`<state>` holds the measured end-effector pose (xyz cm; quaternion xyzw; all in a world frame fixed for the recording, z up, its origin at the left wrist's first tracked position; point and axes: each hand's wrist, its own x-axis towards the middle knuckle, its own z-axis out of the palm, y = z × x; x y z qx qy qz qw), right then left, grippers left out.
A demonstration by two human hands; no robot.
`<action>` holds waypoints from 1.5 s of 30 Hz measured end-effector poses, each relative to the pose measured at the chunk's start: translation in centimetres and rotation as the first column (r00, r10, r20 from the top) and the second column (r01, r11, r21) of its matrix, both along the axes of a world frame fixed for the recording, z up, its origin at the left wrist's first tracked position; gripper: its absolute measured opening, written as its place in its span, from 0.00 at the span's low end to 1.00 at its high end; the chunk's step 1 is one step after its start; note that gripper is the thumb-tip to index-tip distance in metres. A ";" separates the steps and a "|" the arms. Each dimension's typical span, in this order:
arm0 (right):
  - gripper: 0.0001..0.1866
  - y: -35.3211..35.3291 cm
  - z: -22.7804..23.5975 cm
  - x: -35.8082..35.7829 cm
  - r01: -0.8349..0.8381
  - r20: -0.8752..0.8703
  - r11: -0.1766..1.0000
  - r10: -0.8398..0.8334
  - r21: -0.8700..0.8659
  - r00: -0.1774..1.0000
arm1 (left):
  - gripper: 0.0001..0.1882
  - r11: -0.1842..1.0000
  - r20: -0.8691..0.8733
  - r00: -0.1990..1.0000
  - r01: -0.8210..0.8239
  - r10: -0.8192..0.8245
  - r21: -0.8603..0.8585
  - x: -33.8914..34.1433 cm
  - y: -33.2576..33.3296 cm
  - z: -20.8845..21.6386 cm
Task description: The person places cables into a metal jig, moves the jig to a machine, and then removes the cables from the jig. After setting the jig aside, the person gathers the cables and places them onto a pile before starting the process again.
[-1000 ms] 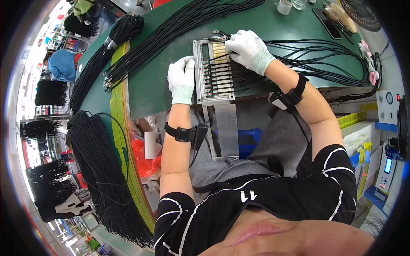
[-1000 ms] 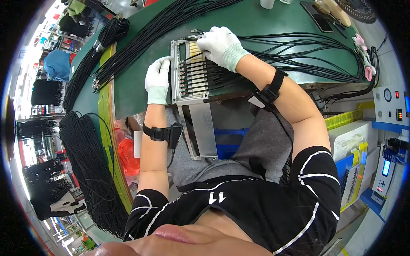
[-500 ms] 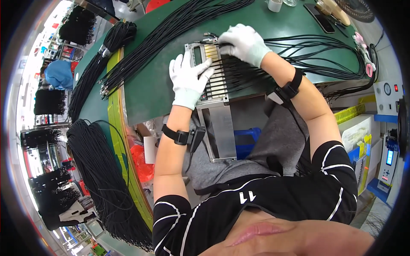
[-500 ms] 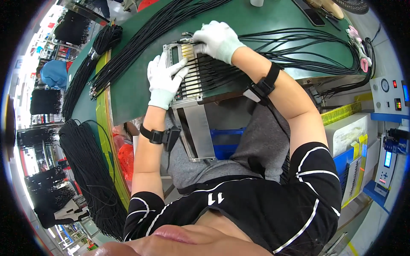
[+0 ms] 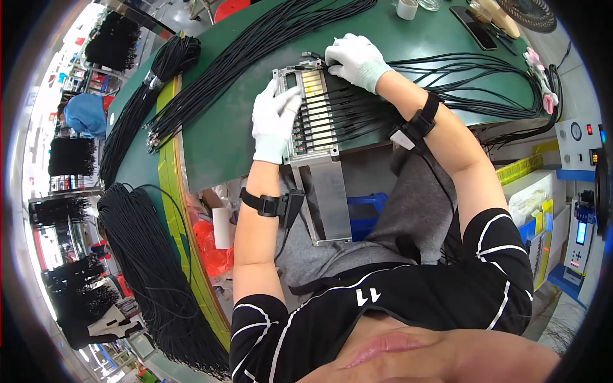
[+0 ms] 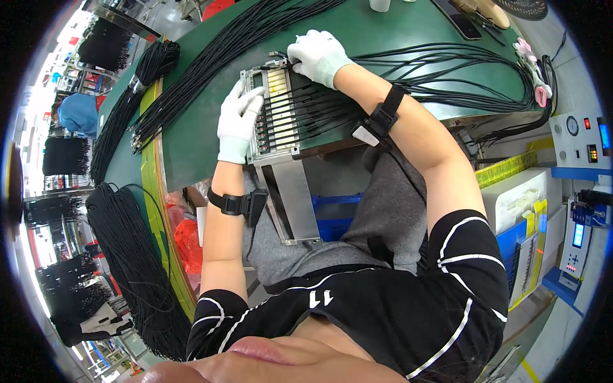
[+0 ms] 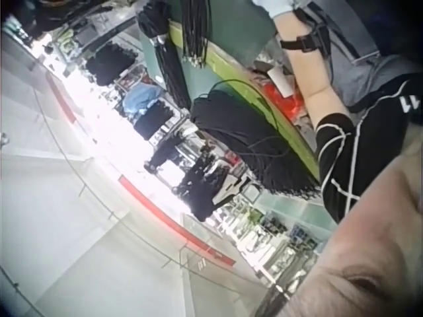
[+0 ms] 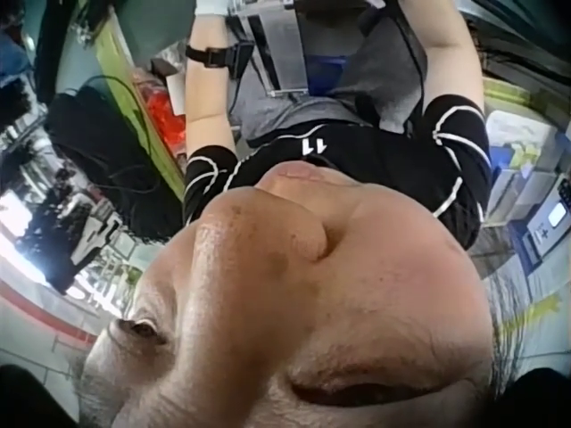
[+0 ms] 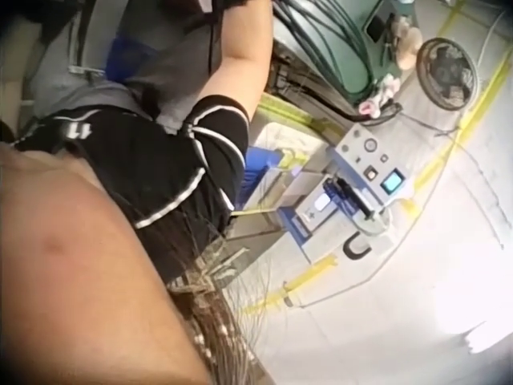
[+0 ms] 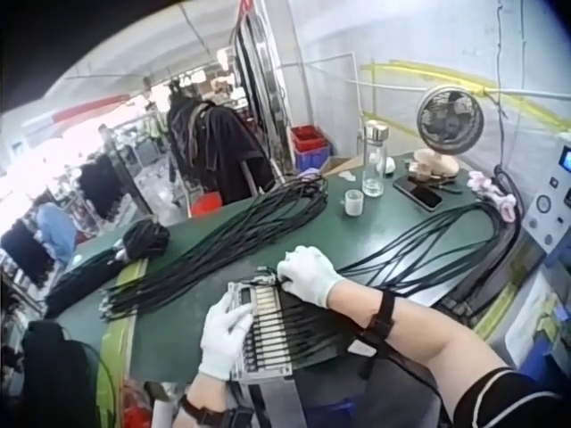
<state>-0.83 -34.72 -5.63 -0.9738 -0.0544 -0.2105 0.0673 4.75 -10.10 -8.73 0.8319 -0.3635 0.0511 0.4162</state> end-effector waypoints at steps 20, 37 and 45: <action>0.09 1.4 1.4 -2.0 -0.153 -0.091 0.798 0.251 0.583 0.964 | 0.09 0.981 0.427 0.886 -0.135 0.183 -0.141 0.5 0.8 2.3; 0.06 3.0 1.4 -1.7 -0.087 -0.103 0.995 0.093 0.057 0.990 | 0.13 0.973 -0.099 0.971 -0.223 0.216 -0.067 0.9 1.0 -0.4; 0.07 3.6 1.2 -1.5 -0.042 -0.131 0.999 0.042 0.002 0.990 | 0.16 0.996 0.326 0.945 -0.030 -0.001 0.088 -1.1 -0.8 0.8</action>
